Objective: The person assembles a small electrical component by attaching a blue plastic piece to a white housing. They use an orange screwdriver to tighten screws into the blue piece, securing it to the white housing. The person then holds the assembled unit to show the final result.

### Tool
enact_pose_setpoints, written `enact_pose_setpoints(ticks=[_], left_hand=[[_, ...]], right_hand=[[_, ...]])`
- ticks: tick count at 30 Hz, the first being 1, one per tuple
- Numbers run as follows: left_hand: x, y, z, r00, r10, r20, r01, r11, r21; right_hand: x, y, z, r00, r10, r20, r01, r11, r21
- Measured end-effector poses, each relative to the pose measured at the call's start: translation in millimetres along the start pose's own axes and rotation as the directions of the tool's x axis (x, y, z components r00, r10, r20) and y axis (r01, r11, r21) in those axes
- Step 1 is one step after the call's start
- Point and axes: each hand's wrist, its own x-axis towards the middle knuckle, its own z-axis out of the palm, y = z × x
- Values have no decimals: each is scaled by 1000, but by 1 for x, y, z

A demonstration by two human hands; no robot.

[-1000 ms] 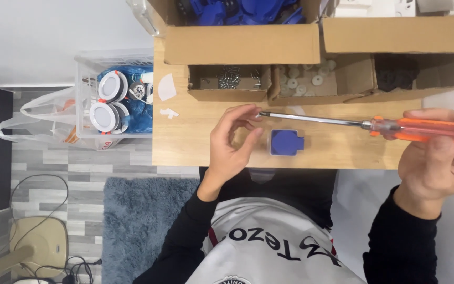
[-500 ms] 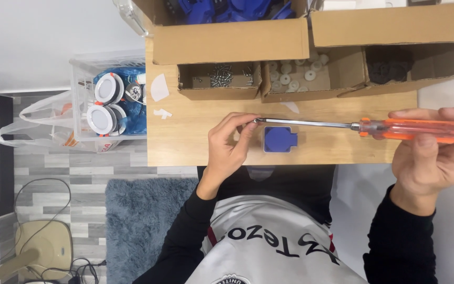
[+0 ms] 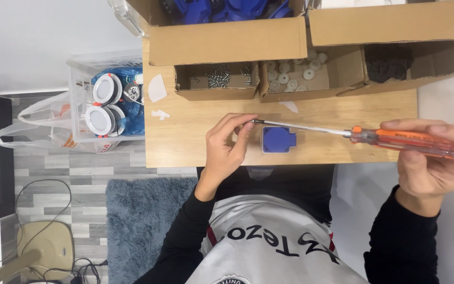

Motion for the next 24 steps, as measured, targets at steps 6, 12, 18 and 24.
enact_pose_setpoints(ticks=[6,12,18,24], left_hand=[[-4,-5,0,1000,27,6,-27,999,-38],[-11,-3,8,992,129,-4,-129,987,-94],[-5,6,12,946,270,182,-260,962,-79],[-6,6,11,885,192,424,-185,981,-59]], right_hand=[[14,-8,11,999,46,12,-47,999,16],[30,-16,18,998,56,28,-58,993,102],[30,-23,0,967,245,-72,-240,969,65],[49,-37,-12,958,280,62,-280,960,-6]])
